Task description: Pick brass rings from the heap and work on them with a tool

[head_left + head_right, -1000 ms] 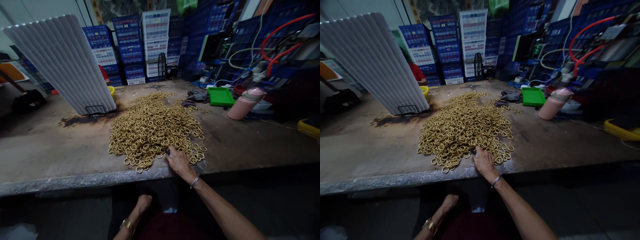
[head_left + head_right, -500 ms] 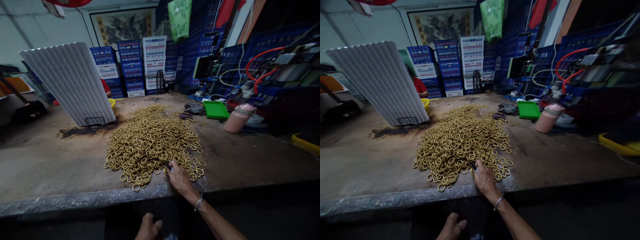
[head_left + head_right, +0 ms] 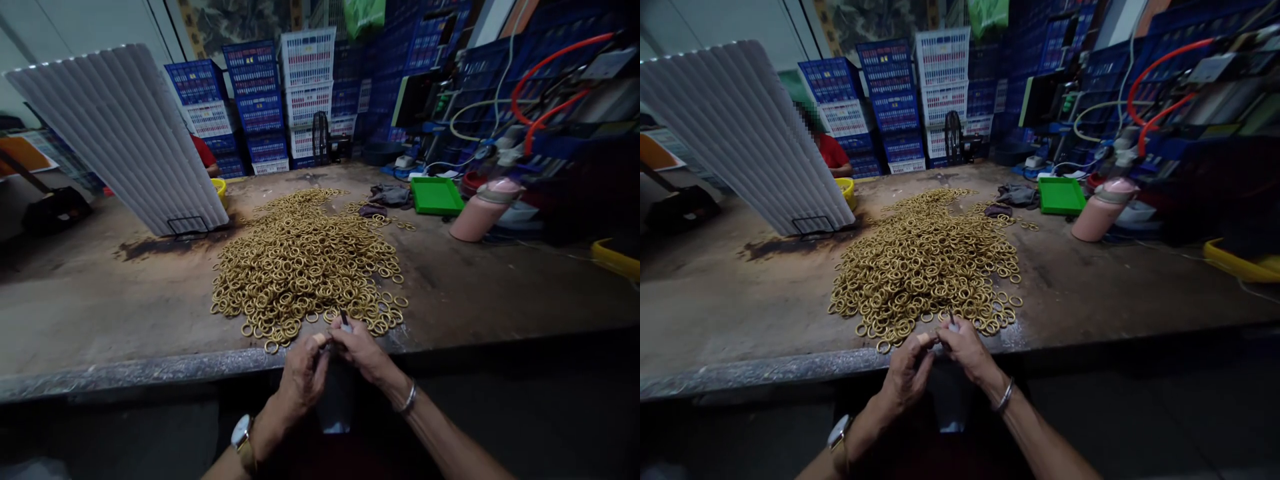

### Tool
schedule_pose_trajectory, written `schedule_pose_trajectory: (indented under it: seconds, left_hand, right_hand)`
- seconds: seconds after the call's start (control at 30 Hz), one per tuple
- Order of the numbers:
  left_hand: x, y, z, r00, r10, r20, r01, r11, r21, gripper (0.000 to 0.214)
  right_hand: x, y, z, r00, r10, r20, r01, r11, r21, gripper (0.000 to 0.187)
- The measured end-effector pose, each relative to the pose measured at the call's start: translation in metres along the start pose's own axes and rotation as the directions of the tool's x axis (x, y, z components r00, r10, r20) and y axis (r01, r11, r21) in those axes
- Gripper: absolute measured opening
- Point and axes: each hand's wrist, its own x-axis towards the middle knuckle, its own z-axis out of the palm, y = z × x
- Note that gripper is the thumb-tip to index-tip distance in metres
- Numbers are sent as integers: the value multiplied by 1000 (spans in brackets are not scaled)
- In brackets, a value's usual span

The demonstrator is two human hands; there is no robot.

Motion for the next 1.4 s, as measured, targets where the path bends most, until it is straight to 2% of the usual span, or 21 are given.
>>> schedule_pose_trajectory:
  seconds: [0.13, 0.3, 0.4, 0.47, 0.53, 0.6, 0.67, 0.73, 0.9, 1.0, 1.1, 1.3, 1.4]
  left_hand:
    - [3, -1, 0, 996, 87, -13, -87, 995, 44, 26]
    - [5, -4, 0, 994, 103, -19, -103, 995, 16, 24]
    - [3, -1, 0, 1000, -5, -17, 4, 999, -47, 19]
    - [3, 4, 0, 987, -158, -31, 153, 982, -115, 13]
    - [5, 11, 1, 936, -350, -27, 335, 913, -233, 10]
    - [7, 16, 2, 856, -518, 1, 481, 794, -371, 11]
    - [9, 20, 4, 791, -611, 35, 550, 685, -477, 14]
    - [11, 23, 5, 758, -649, 61, 574, 620, -535, 16]
    - [10, 25, 4, 704, -680, 207, 654, 507, -561, 21]
    - [10, 24, 2, 686, -671, 281, 684, 462, -565, 24]
    - [8, 21, 0, 685, -653, 323, 681, 417, -602, 26]
    - [3, 20, -1, 644, -650, 404, 670, 224, -708, 23]
    - [1, 22, -1, 648, -643, 409, 645, 177, -744, 22]
  right_hand:
    - [-6, -1, -1, 984, 137, 117, -156, 973, 172, 18]
    - [-5, 1, -1, 941, 235, 245, -306, 899, 314, 23]
    - [-4, 4, 1, 946, 230, 230, -294, 906, 304, 25]
    - [-5, 6, 4, 964, 188, 187, -234, 937, 261, 24]
    - [-5, 7, 6, 985, 113, 133, -138, 970, 200, 24]
    - [-5, 8, 8, 995, 31, 92, -43, 991, 128, 25]
    - [-3, 11, 8, 997, -20, 77, 16, 999, 48, 27]
    - [-2, 13, 6, 997, -34, 65, 36, 999, -22, 28]
    - [1, 16, 1, 999, -21, 32, 24, 994, -105, 23]
    - [2, 16, 1, 999, -40, 27, 43, 991, -130, 21]
    - [1, 14, 2, 999, -45, 31, 49, 990, -130, 20]
    - [0, 13, 2, 999, -25, 45, 28, 997, -76, 21]
    - [0, 12, 2, 998, -31, 50, 35, 996, -84, 21]
